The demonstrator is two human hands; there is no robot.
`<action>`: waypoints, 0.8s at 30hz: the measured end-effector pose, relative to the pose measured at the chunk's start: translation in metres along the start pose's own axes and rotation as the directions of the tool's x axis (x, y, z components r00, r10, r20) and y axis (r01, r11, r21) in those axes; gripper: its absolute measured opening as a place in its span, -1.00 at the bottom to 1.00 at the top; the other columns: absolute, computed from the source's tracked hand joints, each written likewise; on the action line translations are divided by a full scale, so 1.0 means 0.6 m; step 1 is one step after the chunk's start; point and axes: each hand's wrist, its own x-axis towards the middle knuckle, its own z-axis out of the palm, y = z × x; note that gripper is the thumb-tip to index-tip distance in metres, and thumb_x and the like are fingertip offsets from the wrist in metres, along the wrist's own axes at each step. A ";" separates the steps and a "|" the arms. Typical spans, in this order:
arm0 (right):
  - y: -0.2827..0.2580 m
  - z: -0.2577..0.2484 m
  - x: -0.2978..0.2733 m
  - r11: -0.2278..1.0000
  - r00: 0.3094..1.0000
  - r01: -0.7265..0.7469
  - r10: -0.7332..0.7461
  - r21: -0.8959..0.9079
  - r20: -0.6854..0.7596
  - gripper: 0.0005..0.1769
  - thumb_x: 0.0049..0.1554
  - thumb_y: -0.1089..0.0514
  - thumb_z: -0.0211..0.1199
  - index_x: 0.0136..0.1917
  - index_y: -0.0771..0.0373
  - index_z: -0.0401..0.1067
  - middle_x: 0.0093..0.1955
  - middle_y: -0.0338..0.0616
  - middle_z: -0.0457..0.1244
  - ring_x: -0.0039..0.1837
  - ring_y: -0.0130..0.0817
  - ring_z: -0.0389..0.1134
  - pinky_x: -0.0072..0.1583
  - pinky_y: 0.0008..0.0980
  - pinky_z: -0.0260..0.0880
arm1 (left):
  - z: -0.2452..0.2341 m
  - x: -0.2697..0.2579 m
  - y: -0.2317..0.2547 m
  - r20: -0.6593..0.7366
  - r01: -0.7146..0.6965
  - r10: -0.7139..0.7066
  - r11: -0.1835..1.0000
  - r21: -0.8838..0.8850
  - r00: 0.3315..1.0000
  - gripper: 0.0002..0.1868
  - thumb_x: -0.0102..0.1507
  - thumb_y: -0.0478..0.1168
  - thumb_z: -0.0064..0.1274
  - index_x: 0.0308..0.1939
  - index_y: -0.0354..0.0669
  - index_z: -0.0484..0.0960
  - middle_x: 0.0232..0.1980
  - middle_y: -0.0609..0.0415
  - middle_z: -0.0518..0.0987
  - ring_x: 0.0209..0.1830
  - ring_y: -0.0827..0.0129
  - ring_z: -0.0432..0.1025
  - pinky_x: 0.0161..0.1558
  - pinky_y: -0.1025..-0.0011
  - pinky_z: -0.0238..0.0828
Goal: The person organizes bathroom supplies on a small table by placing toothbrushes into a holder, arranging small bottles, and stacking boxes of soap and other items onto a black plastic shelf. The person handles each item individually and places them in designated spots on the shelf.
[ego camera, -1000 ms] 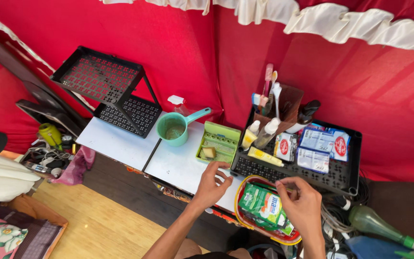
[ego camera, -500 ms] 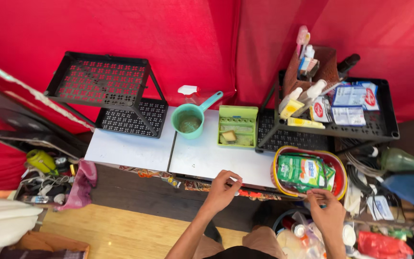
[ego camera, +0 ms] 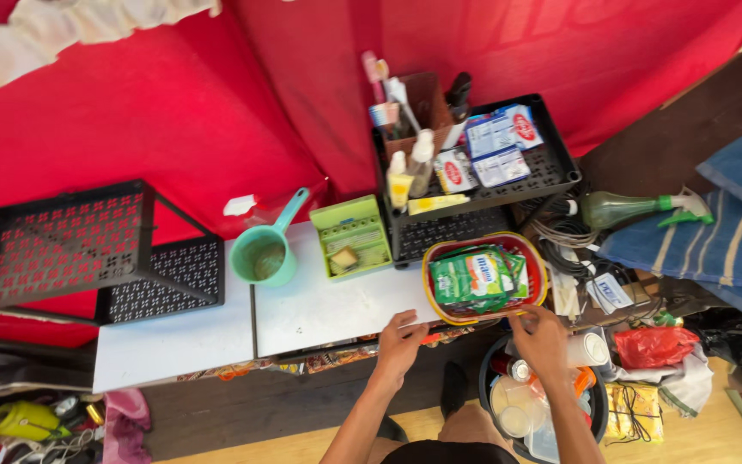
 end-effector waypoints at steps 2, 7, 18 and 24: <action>-0.012 0.008 0.037 0.997 0.997 0.076 -0.076 -0.009 -0.016 -0.58 0.08 0.03 0.40 0.08 0.39 0.55 0.01 0.12 0.43 -0.01 -0.08 0.50 0.08 -0.18 0.47 | 0.031 0.038 -0.009 -0.112 -0.085 0.084 0.996 0.001 0.990 -0.47 0.23 -0.23 0.20 0.27 -0.28 0.48 0.21 -0.13 0.60 0.15 0.26 0.53 0.01 0.33 0.54; -0.052 0.026 0.122 0.959 0.972 -0.095 0.148 -0.267 0.185 -0.32 0.01 -0.22 0.47 0.21 0.29 0.48 0.19 0.21 0.30 0.22 0.15 0.34 0.16 0.10 0.38 | 0.100 0.105 -0.034 -0.201 -0.079 0.101 0.990 0.116 0.974 -0.50 0.26 -0.26 0.18 0.25 -0.36 0.47 0.16 -0.10 0.60 0.05 0.28 0.59 -0.06 0.37 0.60; 0.061 0.096 0.197 0.999 0.946 -0.042 0.028 0.034 0.324 -0.58 0.02 -0.03 0.49 -0.05 0.33 0.47 -0.19 -0.04 0.41 -0.09 -0.12 0.49 -0.01 -0.17 0.48 | 0.139 0.088 -0.024 -0.285 -0.026 0.029 1.000 0.016 0.958 -0.47 0.27 -0.24 0.15 0.30 -0.30 0.46 0.25 -0.06 0.58 0.17 0.32 0.54 -0.06 0.44 0.61; 0.044 0.038 0.190 0.847 0.901 -0.182 -0.061 0.499 0.430 -0.69 0.16 0.17 0.28 0.12 0.34 0.36 -0.07 0.00 0.40 -0.09 -0.32 0.45 -0.16 -0.32 0.48 | 0.137 0.044 0.037 -0.385 -0.189 0.290 0.942 0.278 0.876 -0.33 0.21 -0.10 0.27 0.36 -0.22 0.45 0.37 -0.13 0.44 0.27 0.18 0.44 0.12 0.31 0.50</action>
